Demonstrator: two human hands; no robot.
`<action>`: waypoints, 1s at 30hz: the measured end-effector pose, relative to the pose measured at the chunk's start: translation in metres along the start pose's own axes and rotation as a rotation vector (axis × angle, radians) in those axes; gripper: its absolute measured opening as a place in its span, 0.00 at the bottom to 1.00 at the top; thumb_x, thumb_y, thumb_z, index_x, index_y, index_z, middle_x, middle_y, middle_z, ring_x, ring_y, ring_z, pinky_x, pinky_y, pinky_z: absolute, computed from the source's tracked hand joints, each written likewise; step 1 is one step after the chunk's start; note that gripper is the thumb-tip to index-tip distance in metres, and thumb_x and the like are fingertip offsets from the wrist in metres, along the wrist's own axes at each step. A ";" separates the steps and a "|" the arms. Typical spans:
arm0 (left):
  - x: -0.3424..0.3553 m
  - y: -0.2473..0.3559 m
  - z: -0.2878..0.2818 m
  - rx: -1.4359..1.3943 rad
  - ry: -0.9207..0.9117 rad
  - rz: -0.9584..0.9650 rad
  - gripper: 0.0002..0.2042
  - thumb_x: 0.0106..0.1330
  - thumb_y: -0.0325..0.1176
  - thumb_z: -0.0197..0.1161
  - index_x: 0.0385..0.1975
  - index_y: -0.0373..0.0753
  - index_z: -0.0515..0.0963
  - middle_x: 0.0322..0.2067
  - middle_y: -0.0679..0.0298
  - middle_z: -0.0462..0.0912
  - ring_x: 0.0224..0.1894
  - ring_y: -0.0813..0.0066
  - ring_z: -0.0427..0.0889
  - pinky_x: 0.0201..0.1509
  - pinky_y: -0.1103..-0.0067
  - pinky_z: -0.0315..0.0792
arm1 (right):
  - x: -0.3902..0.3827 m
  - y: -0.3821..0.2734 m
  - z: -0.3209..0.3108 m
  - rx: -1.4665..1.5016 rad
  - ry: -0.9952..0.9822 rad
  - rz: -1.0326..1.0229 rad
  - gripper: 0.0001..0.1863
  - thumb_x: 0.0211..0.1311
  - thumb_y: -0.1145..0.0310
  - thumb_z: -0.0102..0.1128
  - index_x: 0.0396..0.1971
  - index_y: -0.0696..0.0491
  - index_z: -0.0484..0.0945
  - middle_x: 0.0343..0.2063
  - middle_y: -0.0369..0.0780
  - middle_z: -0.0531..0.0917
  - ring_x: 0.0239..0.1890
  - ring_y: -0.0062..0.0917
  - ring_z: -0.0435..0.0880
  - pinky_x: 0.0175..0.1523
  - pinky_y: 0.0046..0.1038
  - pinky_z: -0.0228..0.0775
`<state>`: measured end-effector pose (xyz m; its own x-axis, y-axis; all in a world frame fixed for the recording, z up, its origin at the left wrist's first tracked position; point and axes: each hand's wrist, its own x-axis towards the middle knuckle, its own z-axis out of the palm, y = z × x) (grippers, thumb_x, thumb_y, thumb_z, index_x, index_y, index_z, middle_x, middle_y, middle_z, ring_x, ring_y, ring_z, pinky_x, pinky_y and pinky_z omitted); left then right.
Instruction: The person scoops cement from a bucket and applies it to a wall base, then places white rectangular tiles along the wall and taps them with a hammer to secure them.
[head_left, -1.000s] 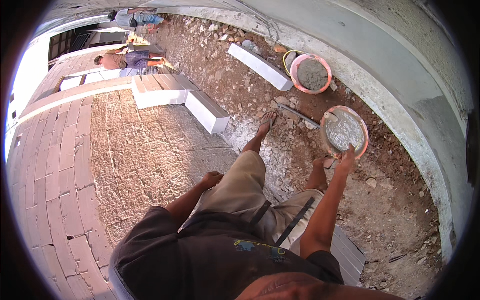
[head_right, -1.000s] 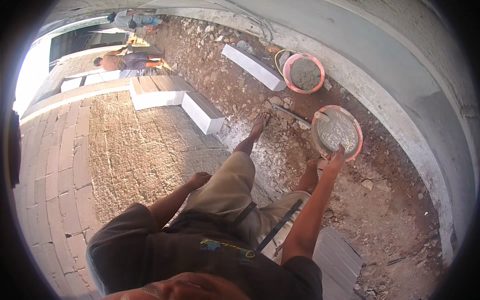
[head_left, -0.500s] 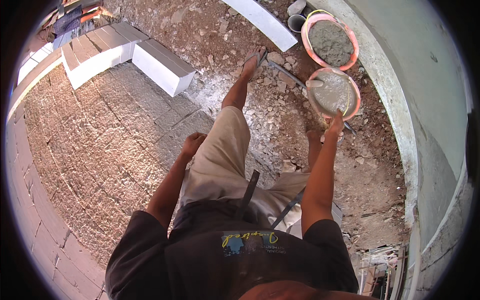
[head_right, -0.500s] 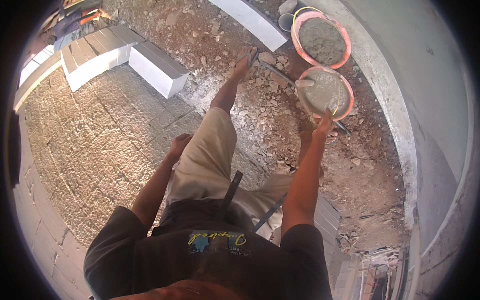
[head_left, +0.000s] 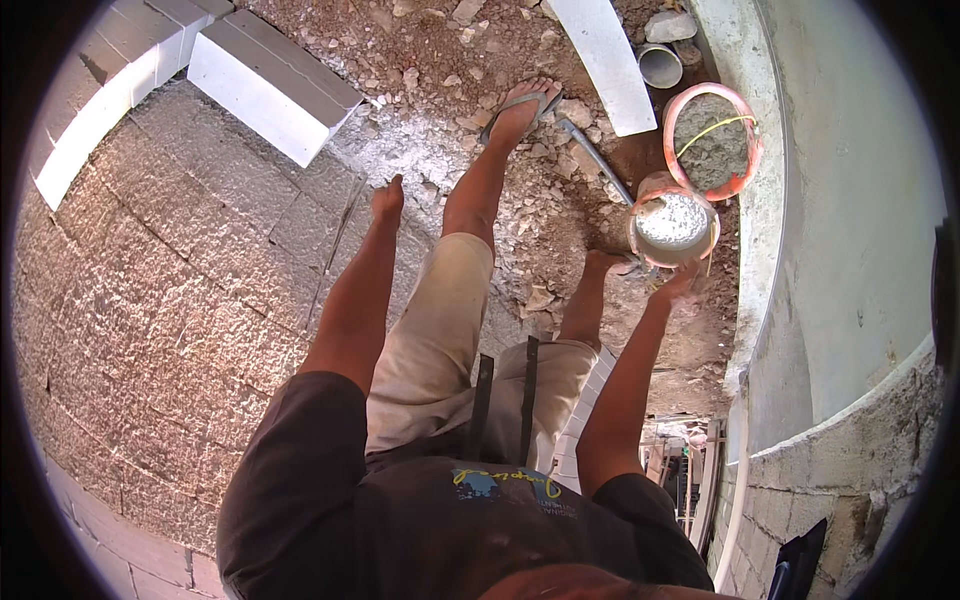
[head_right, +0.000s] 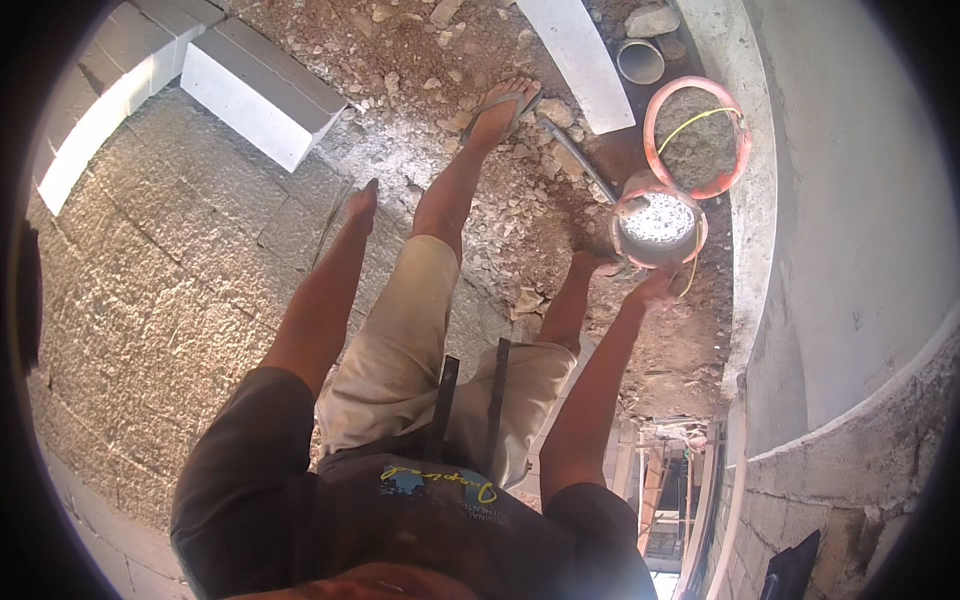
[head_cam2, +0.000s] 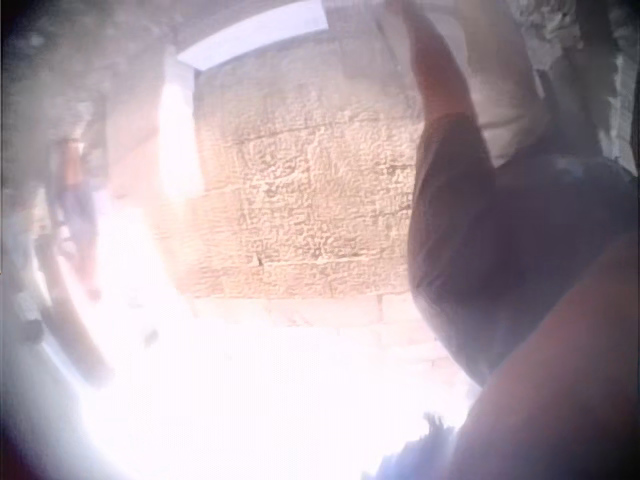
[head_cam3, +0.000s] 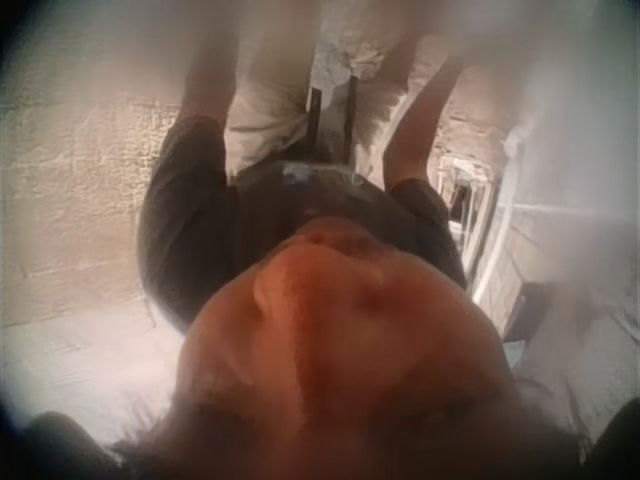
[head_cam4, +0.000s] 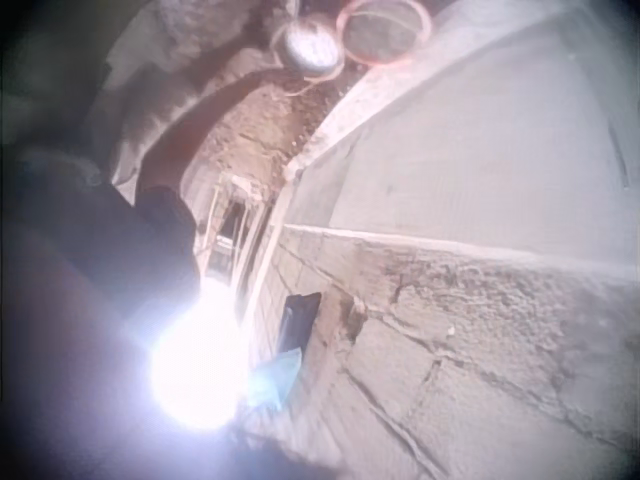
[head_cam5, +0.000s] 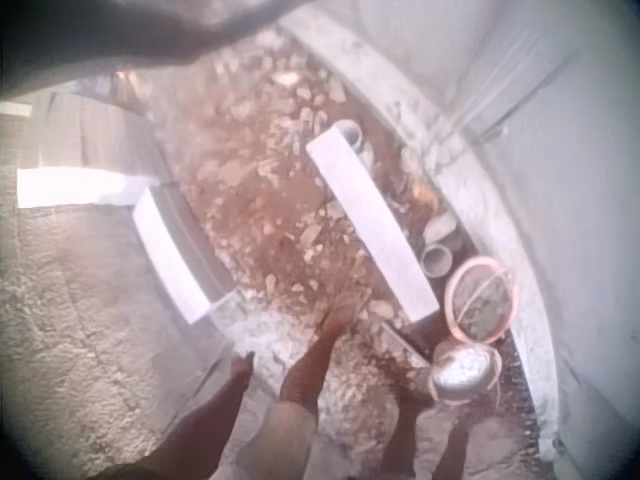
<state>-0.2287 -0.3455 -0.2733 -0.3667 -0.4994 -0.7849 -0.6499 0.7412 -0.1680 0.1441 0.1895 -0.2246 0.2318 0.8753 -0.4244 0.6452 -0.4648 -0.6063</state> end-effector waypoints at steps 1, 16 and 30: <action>0.026 0.019 0.022 0.005 -0.027 -0.077 0.46 0.63 0.69 0.62 0.63 0.26 0.76 0.62 0.35 0.77 0.67 0.35 0.74 0.71 0.61 0.67 | -0.020 -0.019 0.035 0.086 -0.044 0.181 0.25 0.71 0.57 0.57 0.56 0.63 0.76 0.53 0.53 0.82 0.55 0.41 0.83 0.58 0.38 0.82; -0.163 0.243 -0.157 -0.962 -0.359 0.681 0.10 0.73 0.26 0.59 0.49 0.31 0.81 0.48 0.47 0.88 0.41 0.71 0.89 0.52 0.73 0.84 | -0.237 -0.190 0.281 0.023 -1.022 0.221 0.22 0.73 0.54 0.66 0.23 0.55 0.87 0.15 0.34 0.79 0.15 0.16 0.72 0.24 0.27 0.63; -0.176 0.421 0.018 -0.175 -1.334 0.641 0.31 0.80 0.51 0.53 0.72 0.34 0.66 0.64 0.49 0.79 0.67 0.56 0.78 0.75 0.62 0.67 | 0.046 0.007 -0.027 -0.157 -0.394 0.302 0.20 0.74 0.52 0.60 0.33 0.56 0.82 0.22 0.37 0.83 0.23 0.20 0.80 0.30 0.23 0.71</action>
<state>-0.4255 0.0623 -0.2164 0.1874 0.7223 -0.6657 -0.7232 0.5601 0.4041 0.1788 0.2300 -0.2296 0.1528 0.5744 -0.8042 0.7005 -0.6369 -0.3218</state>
